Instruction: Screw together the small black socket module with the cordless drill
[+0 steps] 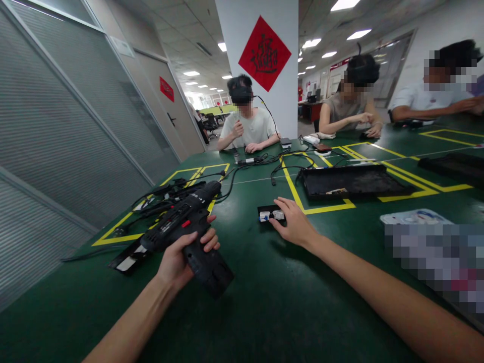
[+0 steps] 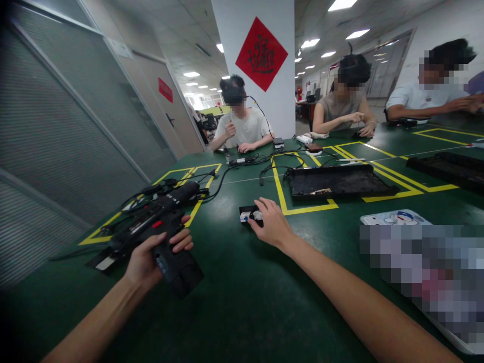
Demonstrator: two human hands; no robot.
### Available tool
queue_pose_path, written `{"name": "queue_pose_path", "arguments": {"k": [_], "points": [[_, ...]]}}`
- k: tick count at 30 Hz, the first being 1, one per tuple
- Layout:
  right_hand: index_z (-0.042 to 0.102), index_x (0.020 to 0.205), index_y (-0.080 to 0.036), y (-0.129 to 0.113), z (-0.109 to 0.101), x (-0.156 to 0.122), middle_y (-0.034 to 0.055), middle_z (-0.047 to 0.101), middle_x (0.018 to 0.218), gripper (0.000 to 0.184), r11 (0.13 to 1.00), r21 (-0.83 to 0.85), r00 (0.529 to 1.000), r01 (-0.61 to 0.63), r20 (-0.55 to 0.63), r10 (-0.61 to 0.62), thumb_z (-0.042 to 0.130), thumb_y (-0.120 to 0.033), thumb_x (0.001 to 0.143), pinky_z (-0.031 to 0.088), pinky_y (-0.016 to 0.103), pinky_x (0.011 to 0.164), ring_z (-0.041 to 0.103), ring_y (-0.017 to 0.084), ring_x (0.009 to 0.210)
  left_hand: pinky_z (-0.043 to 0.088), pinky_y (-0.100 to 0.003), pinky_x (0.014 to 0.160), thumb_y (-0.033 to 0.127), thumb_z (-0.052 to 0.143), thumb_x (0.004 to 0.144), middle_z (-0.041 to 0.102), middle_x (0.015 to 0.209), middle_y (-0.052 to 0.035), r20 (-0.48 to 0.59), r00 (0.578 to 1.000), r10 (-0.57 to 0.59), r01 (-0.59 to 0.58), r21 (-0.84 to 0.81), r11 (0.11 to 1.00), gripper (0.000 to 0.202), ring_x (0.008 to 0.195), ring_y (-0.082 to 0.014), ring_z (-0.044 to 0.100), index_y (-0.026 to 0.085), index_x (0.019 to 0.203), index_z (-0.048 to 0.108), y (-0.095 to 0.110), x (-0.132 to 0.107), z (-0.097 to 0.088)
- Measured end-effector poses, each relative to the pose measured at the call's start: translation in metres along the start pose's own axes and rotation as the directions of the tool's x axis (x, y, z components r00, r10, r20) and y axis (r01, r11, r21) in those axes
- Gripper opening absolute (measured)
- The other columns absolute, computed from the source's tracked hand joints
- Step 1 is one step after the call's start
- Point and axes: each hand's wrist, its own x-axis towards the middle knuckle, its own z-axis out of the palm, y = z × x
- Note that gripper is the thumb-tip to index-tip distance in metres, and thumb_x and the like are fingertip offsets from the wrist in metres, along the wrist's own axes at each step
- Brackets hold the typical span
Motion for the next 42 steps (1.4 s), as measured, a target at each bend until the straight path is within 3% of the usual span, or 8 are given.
{"name": "queue_pose_path", "arguments": {"k": [6,12,17,22,32,42], "points": [[0.041,0.131,-0.019,0.01,0.013,-0.005,0.0112,0.042,0.138,0.051,0.998,0.055,0.997,0.038,0.068,-0.042,0.056,-0.038,0.087,0.036,0.053,0.1,0.041,0.03,0.124,0.05,-0.043,0.074,0.022,0.053,0.076,0.044,0.057,0.0021,0.027,0.999,-0.038,0.032,0.211,0.977,0.042,0.06,-0.018,0.054,0.02,0.118,0.052,0.002,-0.011,0.004],[0.041,0.13,-0.02,0.013,0.014,-0.004,0.0107,0.043,0.136,0.048,0.996,0.083,0.998,0.022,0.049,-0.026,0.055,-0.037,0.087,0.039,0.052,0.098,0.045,0.029,0.12,0.046,-0.035,0.058,0.02,0.051,0.08,0.051,0.061,-0.0004,0.041,0.996,-0.075,0.046,0.478,0.877,0.036,0.051,-0.0164,0.052,0.016,0.116,0.054,-0.007,-0.022,0.015],[0.043,0.13,-0.02,0.019,0.013,-0.001,0.0105,0.043,0.136,0.048,0.994,0.109,0.999,0.004,0.033,-0.008,0.057,-0.036,0.087,0.038,0.053,0.097,0.045,0.03,0.12,0.045,-0.034,0.054,0.027,0.053,0.081,0.053,0.059,-0.0008,-0.018,0.98,-0.2,0.181,0.515,0.838,0.038,0.049,-0.017,0.053,0.016,0.118,0.052,-0.01,-0.03,0.026],[0.046,0.126,-0.02,0.029,0.01,0.001,0.0099,0.045,0.134,0.044,0.989,0.15,1.0,-0.006,0.022,0.003,0.058,-0.035,0.086,0.04,0.053,0.096,0.047,0.029,0.118,0.045,-0.033,0.054,0.028,0.057,0.081,0.056,0.061,-0.0008,-0.095,0.966,-0.242,0.249,0.599,0.761,0.041,0.053,-0.0178,0.055,0.017,0.12,0.05,-0.004,-0.034,0.027],[0.049,0.123,-0.019,0.04,0.018,0.008,0.0096,0.047,0.131,0.041,0.979,0.206,1.0,-0.003,-0.007,0.005,0.059,-0.034,0.086,0.043,0.051,0.094,0.05,0.027,0.114,0.047,-0.032,0.054,0.036,0.058,0.079,0.061,0.061,-0.0036,-0.109,0.964,-0.243,0.238,0.76,0.605,0.052,0.054,-0.0189,0.058,0.014,0.125,0.045,-0.001,-0.04,0.02],[0.049,0.123,-0.02,0.043,0.023,0.006,0.0096,0.046,0.133,0.041,0.981,0.194,1.0,-0.016,-0.023,0.021,0.058,-0.033,0.086,0.042,0.051,0.095,0.049,0.028,0.115,0.047,-0.03,0.057,0.037,0.06,0.075,0.058,0.061,-0.0005,-0.141,0.962,-0.235,0.248,0.811,0.529,0.051,0.055,-0.0167,0.056,0.017,0.12,0.05,-0.008,-0.048,0.02]]}}
